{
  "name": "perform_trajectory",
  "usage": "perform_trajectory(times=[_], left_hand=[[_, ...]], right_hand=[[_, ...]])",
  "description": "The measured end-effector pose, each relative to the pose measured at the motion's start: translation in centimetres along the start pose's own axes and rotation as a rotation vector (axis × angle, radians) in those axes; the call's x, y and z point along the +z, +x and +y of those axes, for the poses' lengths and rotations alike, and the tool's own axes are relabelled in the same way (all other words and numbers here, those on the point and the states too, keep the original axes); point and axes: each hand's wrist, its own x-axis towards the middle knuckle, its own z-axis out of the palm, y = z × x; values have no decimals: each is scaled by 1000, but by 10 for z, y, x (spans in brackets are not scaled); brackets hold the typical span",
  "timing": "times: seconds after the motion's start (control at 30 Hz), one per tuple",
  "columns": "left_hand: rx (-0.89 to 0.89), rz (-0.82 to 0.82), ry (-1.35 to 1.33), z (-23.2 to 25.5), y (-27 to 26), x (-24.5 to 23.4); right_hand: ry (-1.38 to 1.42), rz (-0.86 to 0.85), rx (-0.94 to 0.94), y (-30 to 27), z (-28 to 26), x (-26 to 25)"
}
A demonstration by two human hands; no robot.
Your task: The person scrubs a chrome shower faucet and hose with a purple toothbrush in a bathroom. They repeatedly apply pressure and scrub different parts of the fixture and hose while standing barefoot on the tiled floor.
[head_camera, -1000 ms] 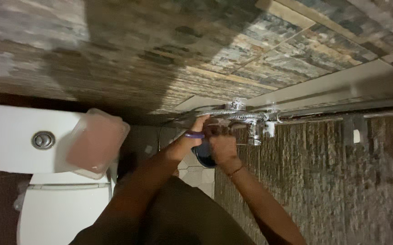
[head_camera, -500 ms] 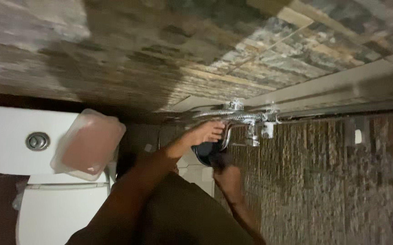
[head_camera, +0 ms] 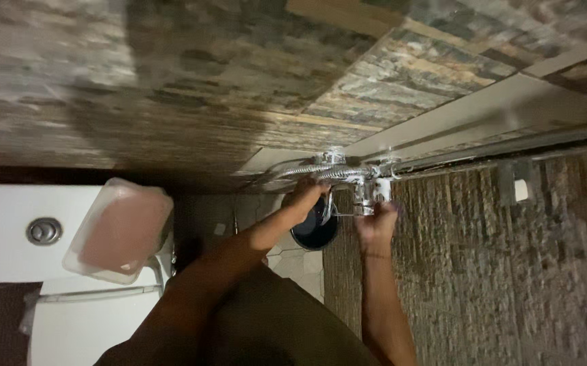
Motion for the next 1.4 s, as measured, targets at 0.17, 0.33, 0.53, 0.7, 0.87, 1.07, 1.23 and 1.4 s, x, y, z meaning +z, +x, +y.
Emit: perform_trajectory(times=[0.17, 0.33, 0.53, 0.7, 0.87, 1.07, 1.23, 1.4], left_hand=[[-103, -12, -358, -4, 16, 14], [-42, -32, -351, -8, 13, 15], [-209, -7, -398, 2, 21, 9], [-96, 1, -457, -8, 24, 14], [-236, -71, -474, -6, 16, 14], [-284, -25, -443, -4, 10, 20], [-280, -69, -433, -9, 3, 21], [-267, -93, -426, -5, -1, 17]], right_hand=[[-358, -114, -118, -10, 11, 20], [-184, -34, 36, -45, -3, 53], [-313, -199, -63, -43, 13, 39], [-38, 34, 150, -19, 17, 34], [-248, -102, -6, -2, 4, 29], [-238, -235, 92, 14, 29, 7], [-363, -197, 166, -7, 48, -20], [-672, -260, 10, -22, 43, -53]])
